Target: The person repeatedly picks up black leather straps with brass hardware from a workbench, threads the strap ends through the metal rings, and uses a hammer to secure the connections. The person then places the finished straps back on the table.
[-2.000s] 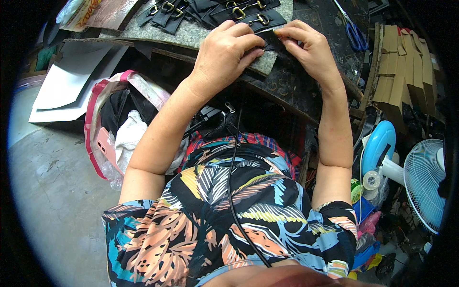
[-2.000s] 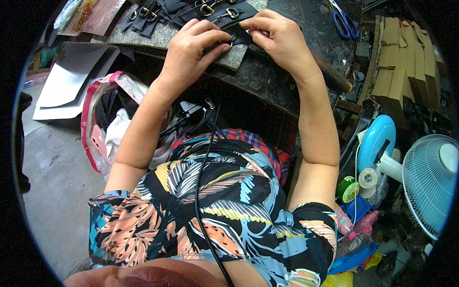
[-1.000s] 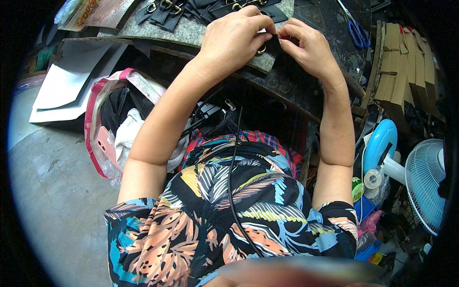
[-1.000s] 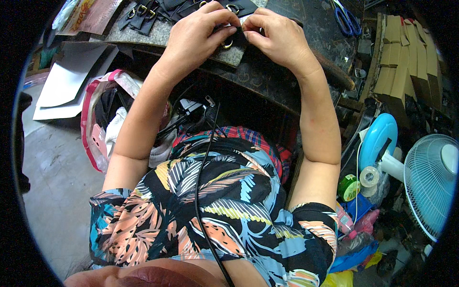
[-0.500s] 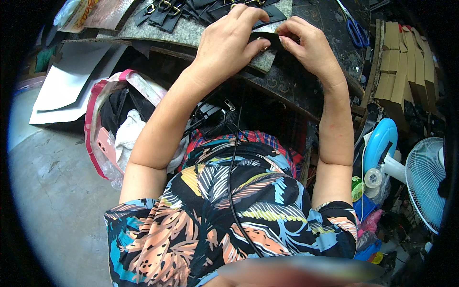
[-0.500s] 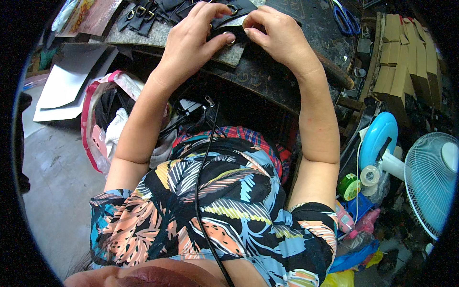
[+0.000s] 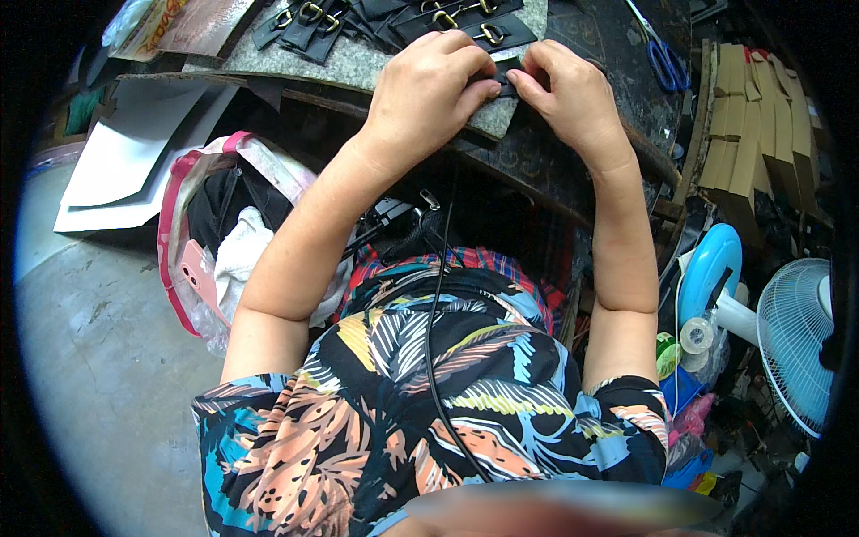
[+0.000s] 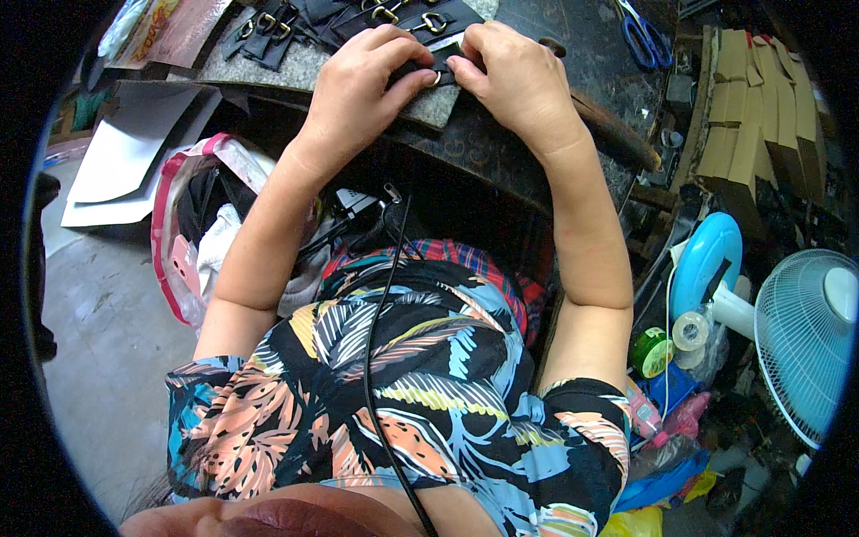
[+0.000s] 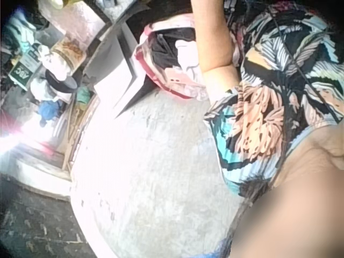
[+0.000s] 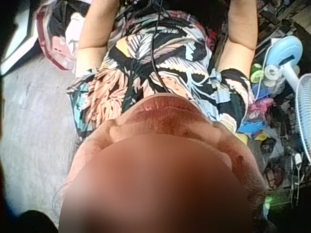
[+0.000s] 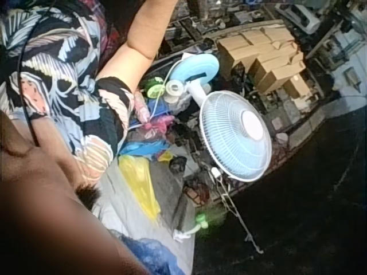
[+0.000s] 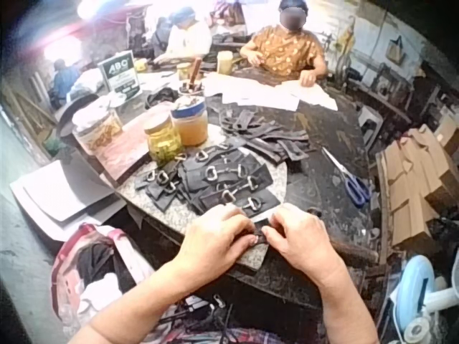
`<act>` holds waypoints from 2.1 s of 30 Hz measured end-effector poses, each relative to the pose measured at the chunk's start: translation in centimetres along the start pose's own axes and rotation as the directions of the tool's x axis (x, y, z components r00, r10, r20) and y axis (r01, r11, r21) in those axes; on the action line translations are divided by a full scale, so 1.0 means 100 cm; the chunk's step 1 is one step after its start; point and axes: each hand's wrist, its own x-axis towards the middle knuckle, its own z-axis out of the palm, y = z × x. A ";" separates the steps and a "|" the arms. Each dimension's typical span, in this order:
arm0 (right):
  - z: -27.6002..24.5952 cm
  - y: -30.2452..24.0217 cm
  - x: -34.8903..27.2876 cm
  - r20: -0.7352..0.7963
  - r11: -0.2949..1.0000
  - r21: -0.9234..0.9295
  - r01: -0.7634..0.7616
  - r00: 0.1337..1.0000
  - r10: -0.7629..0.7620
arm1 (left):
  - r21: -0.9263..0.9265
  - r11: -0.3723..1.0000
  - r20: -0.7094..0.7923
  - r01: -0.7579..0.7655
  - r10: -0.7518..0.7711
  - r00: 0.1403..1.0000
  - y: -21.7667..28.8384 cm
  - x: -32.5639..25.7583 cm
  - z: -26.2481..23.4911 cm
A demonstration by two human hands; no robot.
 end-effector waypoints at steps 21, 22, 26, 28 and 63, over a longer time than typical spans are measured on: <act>0.003 0.008 0.000 -0.166 0.933 0.213 0.290 0.952 -0.258 | 0.043 0.999 -0.056 -0.014 0.017 0.998 0.009 -0.004 0.003; 0.003 0.007 0.000 -0.155 0.939 0.203 0.277 0.956 -0.248 | -0.077 0.996 -0.077 0.035 -0.041 0.996 0.009 -0.005 0.000; -0.001 0.005 0.000 -0.072 0.956 0.144 0.254 0.967 -0.246 | -0.162 0.985 -0.247 0.055 -0.094 0.964 0.000 -0.021 -0.031; -0.001 0.000 0.000 -0.101 0.953 0.126 0.275 0.959 -0.263 | -0.068 0.993 -0.298 0.093 -0.109 0.948 -0.004 -0.034 -0.051; 0.012 -0.030 0.030 -0.111 0.877 0.265 0.401 0.916 -0.385 | -0.845 0.358 0.155 0.396 -0.546 0.823 0.004 -0.044 -0.035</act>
